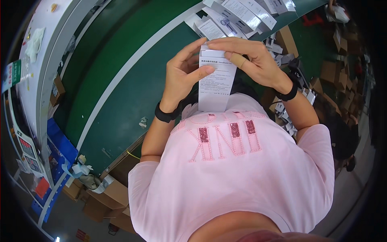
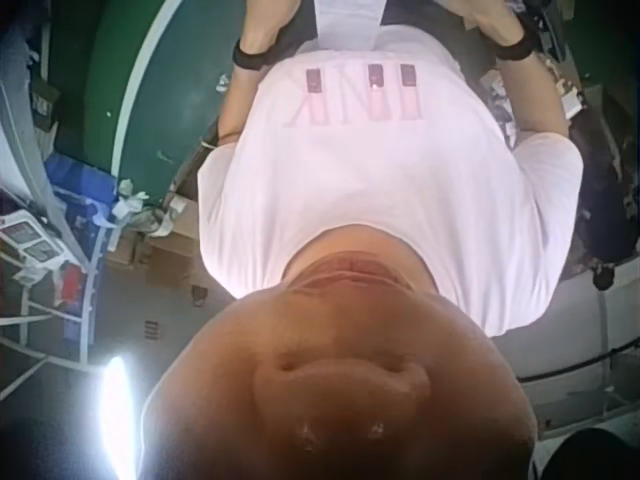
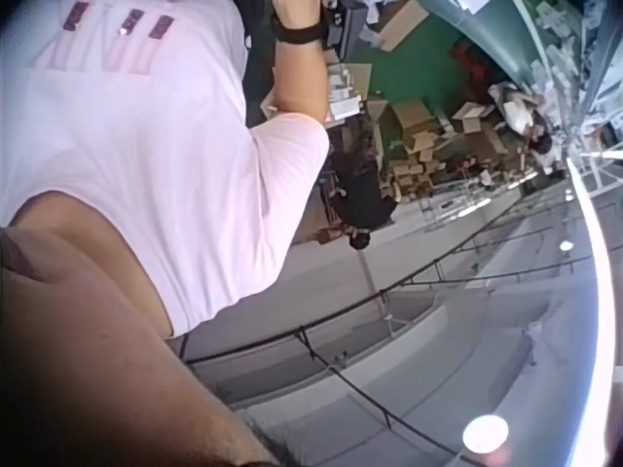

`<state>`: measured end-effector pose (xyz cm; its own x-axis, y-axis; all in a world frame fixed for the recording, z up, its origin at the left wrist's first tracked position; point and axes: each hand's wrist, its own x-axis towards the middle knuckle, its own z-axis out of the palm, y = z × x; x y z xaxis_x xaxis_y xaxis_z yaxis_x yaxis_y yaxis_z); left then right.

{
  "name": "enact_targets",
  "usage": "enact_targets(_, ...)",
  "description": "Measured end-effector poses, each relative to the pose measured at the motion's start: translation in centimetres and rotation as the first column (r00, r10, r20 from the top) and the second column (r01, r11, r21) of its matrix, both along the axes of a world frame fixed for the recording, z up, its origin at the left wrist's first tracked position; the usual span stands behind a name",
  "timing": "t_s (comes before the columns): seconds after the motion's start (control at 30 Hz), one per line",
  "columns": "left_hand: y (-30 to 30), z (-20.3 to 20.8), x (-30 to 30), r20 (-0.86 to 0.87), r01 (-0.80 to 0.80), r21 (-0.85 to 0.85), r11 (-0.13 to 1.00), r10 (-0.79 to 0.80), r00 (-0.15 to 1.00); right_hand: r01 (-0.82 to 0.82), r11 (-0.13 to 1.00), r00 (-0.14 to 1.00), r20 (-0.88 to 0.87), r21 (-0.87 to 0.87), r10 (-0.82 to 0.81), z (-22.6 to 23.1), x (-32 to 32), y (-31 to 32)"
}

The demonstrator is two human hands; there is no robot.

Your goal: Packaging electronic components into boxes with bubble wrap and manuals on a production line.

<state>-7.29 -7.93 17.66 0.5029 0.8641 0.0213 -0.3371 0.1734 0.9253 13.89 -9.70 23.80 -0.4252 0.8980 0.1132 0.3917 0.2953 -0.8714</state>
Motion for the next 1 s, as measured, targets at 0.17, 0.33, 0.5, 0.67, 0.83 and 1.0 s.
enact_targets(0.17,0.5,0.2,1.0,0.004,0.009,-0.037,0.999,-0.008,1.000,-0.161,0.979,0.986,0.022,-0.127,0.165,1.1,1.1,-0.3)
enact_targets(0.33,2.7,-0.4,3.3,-0.085,0.081,-0.079,0.994,-0.088,0.992,0.218,0.861,0.942,-0.130,-0.459,-0.308,-1.7,2.3,-0.5)
enact_targets(0.5,13.9,0.8,4.4,-0.394,0.319,-0.034,0.947,-0.307,0.867,0.445,0.810,0.868,-0.036,-0.382,-0.494,0.4,8.9,1.0)
enact_targets(0.67,35.0,-6.8,0.5,-0.944,0.196,0.123,0.973,0.054,0.325,0.848,0.518,0.529,-0.103,0.114,-0.842,4.8,19.8,4.0)
enact_targets(0.83,45.6,-16.8,2.3,-0.972,0.302,0.230,0.925,0.203,0.116,0.858,0.053,0.105,-0.074,0.511,-0.992,1.9,36.4,8.6)
enact_targets(1.0,48.7,-21.7,-3.8,-0.895,0.236,0.323,0.917,0.377,-0.239,0.845,0.036,0.093,-0.081,0.534,-0.992,-6.9,48.0,15.8)
